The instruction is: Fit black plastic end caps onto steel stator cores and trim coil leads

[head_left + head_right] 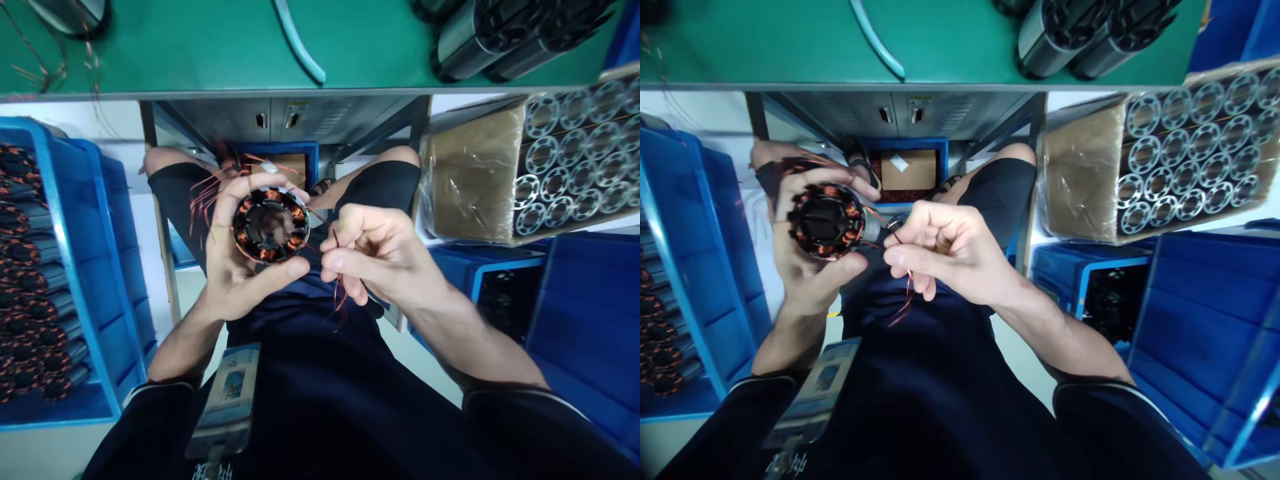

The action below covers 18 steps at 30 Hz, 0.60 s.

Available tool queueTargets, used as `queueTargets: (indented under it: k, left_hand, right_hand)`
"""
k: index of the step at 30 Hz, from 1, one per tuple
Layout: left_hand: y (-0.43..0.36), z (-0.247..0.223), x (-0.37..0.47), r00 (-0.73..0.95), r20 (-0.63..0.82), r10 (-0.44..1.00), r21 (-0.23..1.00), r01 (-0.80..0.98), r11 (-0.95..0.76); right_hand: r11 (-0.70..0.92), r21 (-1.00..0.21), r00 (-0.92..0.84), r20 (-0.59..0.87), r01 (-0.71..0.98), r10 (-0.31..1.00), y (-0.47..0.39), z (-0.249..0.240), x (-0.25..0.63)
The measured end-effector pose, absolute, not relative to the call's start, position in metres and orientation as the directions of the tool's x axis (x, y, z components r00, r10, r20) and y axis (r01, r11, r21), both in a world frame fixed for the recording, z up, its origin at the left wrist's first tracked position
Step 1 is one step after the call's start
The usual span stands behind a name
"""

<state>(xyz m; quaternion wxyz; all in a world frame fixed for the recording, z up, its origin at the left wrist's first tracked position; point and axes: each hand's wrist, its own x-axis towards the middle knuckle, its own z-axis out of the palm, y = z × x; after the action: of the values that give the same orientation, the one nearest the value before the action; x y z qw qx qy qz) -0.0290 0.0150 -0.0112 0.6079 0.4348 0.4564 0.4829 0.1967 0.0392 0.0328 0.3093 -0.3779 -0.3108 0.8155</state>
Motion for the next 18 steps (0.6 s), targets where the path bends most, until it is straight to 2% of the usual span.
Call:
queueTargets:
  k: [3,5,6,11,14,18]
  left_hand:
    - [0.012,-0.012,-0.011,0.239,-0.265,0.934,0.771,-0.53,0.354]
    - [0.01,-0.009,0.0,0.32,-0.346,0.882,0.634,-0.613,0.471]
    - [0.009,-0.008,0.003,0.347,-0.371,0.861,0.607,-0.611,0.508]
    - [0.002,-0.009,0.004,0.39,-0.374,0.841,0.691,-0.488,0.533]
    - [0.0,-0.018,-0.004,0.33,-0.413,0.849,0.702,-0.478,0.528]
    - [0.002,-0.03,-0.013,0.332,-0.438,0.836,0.696,-0.463,0.549]
  right_hand:
    - [-0.64,-0.727,-0.538,-0.445,-0.249,0.716,0.031,0.027,0.198]
    - [-0.616,-0.754,-0.545,-0.426,-0.229,0.723,0.027,0.026,0.198]
    - [-0.588,-0.779,-0.548,-0.401,-0.218,0.734,0.026,0.027,0.198]
    - [-0.357,-0.924,-0.528,-0.236,-0.137,0.816,0.028,0.045,0.205]
    - [-0.302,-0.953,-0.486,-0.249,-0.033,0.838,0.03,0.06,0.212]
    - [-0.238,-0.964,-0.465,-0.265,0.117,0.845,0.027,0.063,0.214]
